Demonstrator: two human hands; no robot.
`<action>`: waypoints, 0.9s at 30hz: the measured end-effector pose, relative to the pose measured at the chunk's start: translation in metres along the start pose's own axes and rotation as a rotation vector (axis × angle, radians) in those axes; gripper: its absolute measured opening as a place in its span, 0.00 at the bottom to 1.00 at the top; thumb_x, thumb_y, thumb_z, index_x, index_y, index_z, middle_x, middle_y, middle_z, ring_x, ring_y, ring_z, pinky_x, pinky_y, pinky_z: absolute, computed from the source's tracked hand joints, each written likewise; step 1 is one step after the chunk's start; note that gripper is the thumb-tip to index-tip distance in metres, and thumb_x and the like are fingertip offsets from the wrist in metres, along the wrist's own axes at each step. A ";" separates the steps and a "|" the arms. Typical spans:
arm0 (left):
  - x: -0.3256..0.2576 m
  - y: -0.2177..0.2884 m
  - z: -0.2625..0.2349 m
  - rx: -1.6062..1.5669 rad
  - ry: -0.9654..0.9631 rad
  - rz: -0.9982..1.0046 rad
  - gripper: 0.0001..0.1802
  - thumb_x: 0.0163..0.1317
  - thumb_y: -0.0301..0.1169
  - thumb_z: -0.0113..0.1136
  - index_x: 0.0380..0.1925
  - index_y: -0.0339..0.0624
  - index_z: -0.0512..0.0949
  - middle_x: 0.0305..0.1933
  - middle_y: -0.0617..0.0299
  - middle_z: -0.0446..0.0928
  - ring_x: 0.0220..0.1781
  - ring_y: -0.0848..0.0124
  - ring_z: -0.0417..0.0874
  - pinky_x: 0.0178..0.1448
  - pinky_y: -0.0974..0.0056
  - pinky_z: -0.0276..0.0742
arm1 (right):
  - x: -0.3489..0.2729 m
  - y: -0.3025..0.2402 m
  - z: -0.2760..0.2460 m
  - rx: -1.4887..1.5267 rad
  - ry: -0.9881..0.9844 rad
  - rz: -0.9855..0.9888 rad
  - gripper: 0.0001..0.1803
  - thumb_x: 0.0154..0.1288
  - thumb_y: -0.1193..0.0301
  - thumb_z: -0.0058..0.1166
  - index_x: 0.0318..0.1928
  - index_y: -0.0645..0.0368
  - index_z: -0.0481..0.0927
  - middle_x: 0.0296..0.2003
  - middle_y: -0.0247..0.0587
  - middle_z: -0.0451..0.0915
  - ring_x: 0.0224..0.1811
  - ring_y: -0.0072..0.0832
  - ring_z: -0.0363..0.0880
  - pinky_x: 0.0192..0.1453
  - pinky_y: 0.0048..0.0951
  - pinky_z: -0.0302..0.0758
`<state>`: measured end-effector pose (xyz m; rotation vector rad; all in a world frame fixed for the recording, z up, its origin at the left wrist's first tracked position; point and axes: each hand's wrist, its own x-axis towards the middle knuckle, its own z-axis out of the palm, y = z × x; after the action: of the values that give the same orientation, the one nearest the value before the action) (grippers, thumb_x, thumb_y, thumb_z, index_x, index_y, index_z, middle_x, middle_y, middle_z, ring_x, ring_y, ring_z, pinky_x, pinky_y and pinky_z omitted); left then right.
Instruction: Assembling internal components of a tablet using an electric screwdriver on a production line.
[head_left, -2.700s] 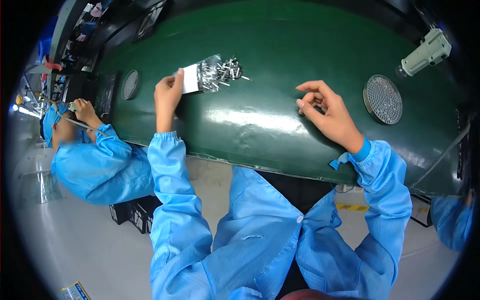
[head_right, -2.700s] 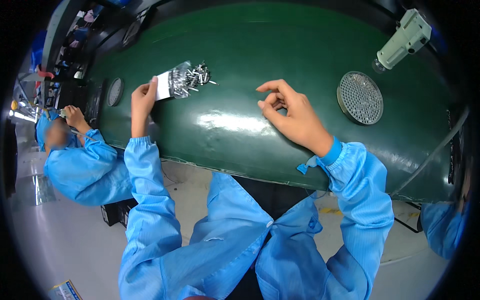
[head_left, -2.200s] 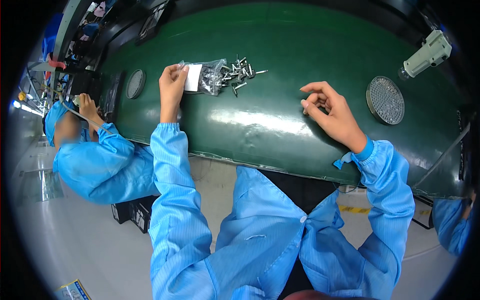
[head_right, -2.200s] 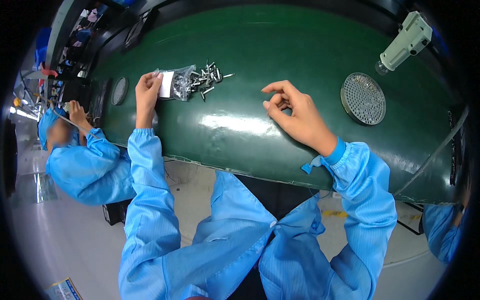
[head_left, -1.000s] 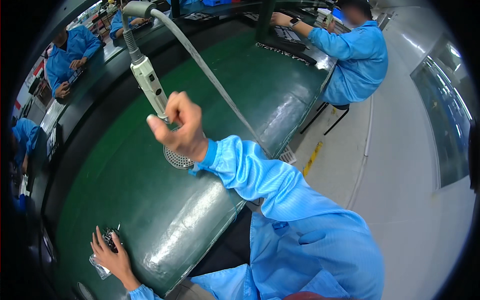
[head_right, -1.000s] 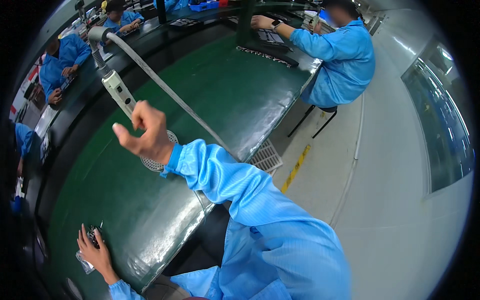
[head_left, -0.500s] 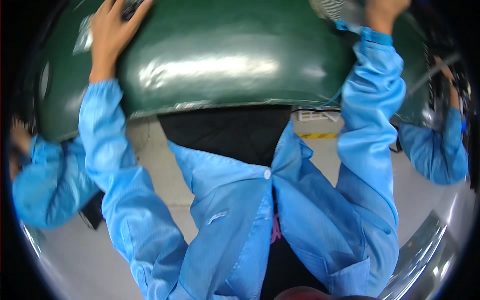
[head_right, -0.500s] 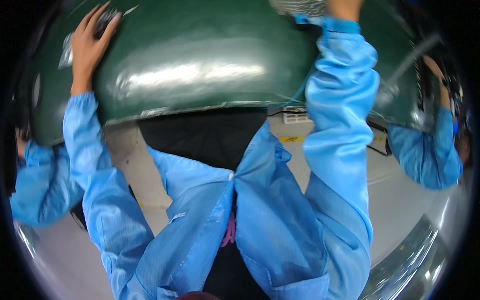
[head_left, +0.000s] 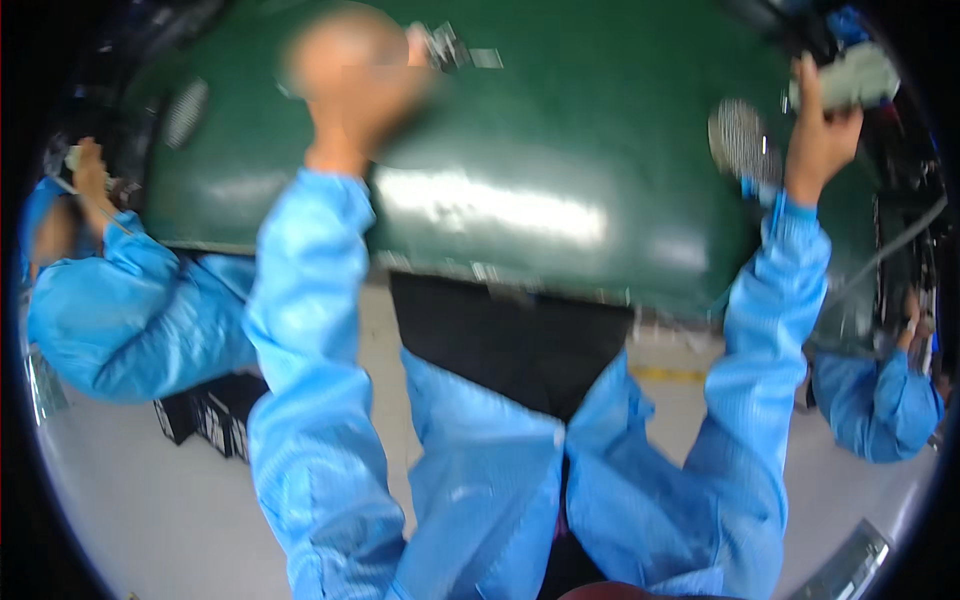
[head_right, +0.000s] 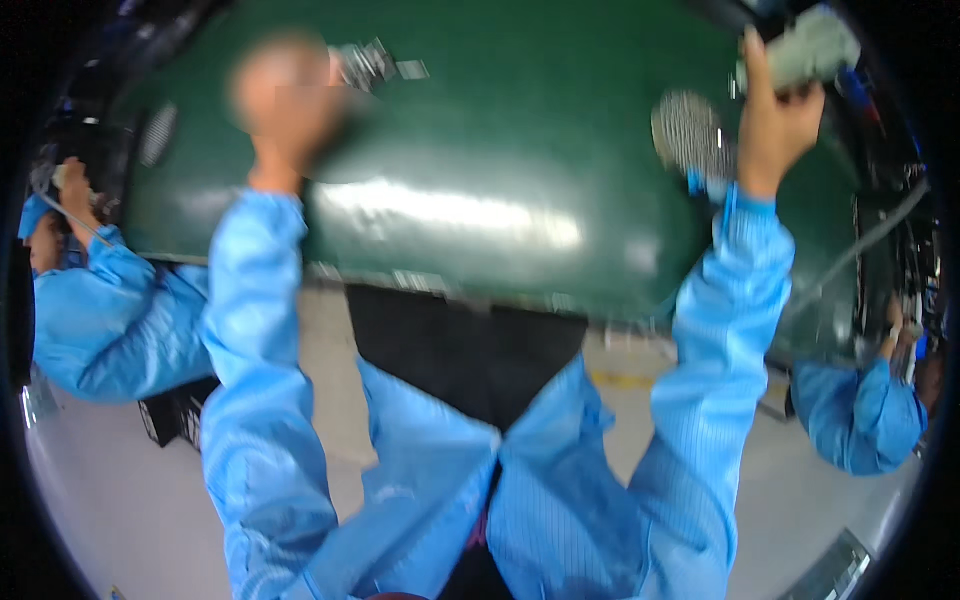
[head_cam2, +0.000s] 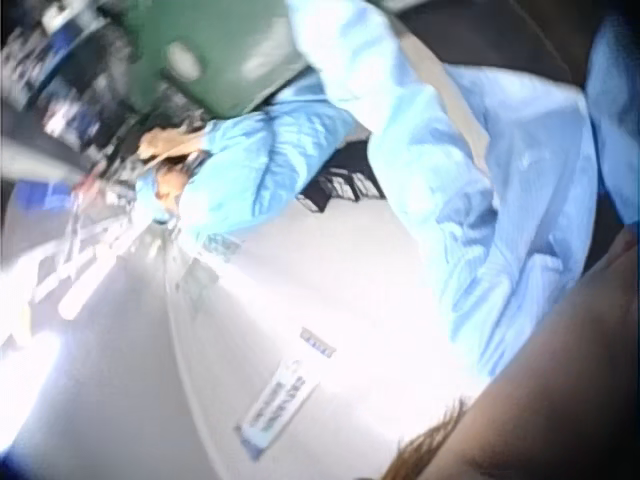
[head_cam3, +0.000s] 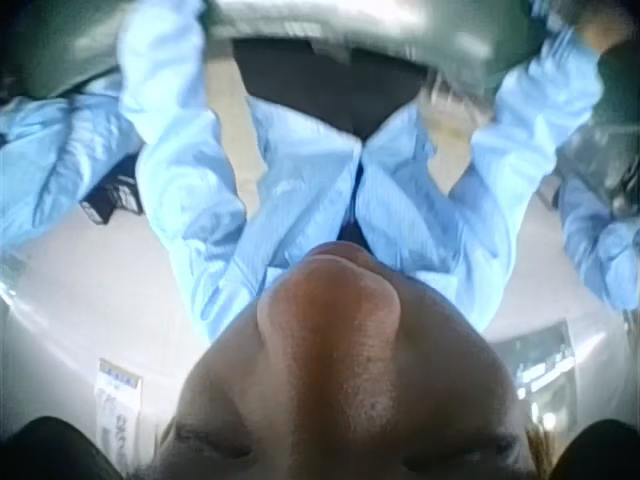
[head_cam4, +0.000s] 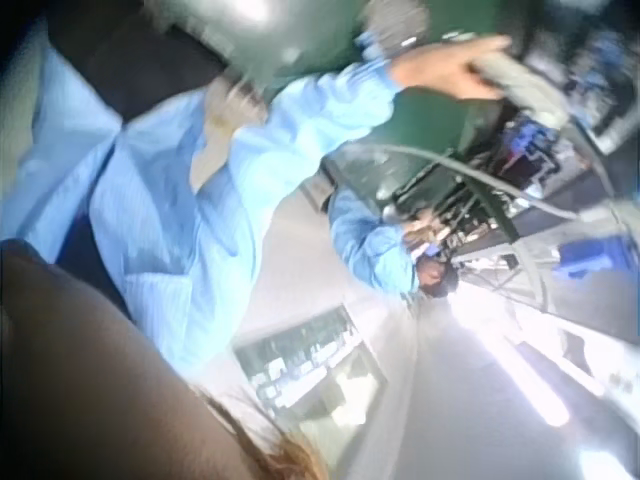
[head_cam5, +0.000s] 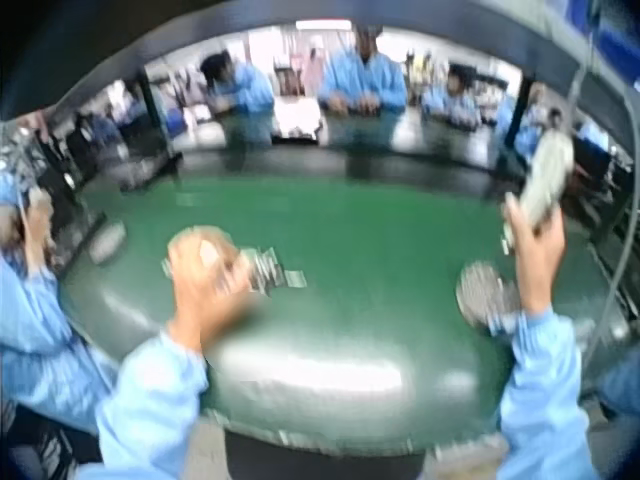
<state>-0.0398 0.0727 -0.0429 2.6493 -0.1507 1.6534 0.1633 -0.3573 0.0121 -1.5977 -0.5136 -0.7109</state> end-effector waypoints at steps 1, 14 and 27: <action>-0.006 0.002 -0.007 0.015 -0.068 -0.039 0.09 0.57 0.39 0.71 0.29 0.46 0.85 0.44 0.59 0.83 0.48 0.57 0.82 0.57 0.53 0.72 | -0.021 0.011 0.011 -0.003 0.052 0.013 0.34 0.60 0.64 0.78 0.60 0.67 0.75 0.51 0.43 0.83 0.49 0.24 0.82 0.54 0.27 0.78; 0.018 0.022 0.002 -0.108 -0.117 -0.224 0.09 0.56 0.38 0.71 0.25 0.46 0.84 0.45 0.59 0.80 0.53 0.57 0.77 0.64 0.45 0.64 | -0.005 0.008 -0.022 -0.383 0.188 0.014 0.22 0.66 0.59 0.72 0.51 0.62 0.84 0.40 0.34 0.87 0.40 0.18 0.83 0.48 0.23 0.78; 0.002 0.005 -0.017 -0.032 -0.144 -0.214 0.09 0.65 0.33 0.66 0.29 0.41 0.83 0.47 0.58 0.79 0.54 0.56 0.77 0.66 0.48 0.66 | -0.020 -0.011 0.016 -0.383 0.150 -0.112 0.23 0.61 0.60 0.75 0.44 0.66 0.81 0.32 0.50 0.85 0.32 0.39 0.88 0.37 0.36 0.83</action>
<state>-0.0549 0.0682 -0.0339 2.6516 0.1004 1.3862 0.1441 -0.3390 0.0048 -1.8608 -0.3729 -1.0526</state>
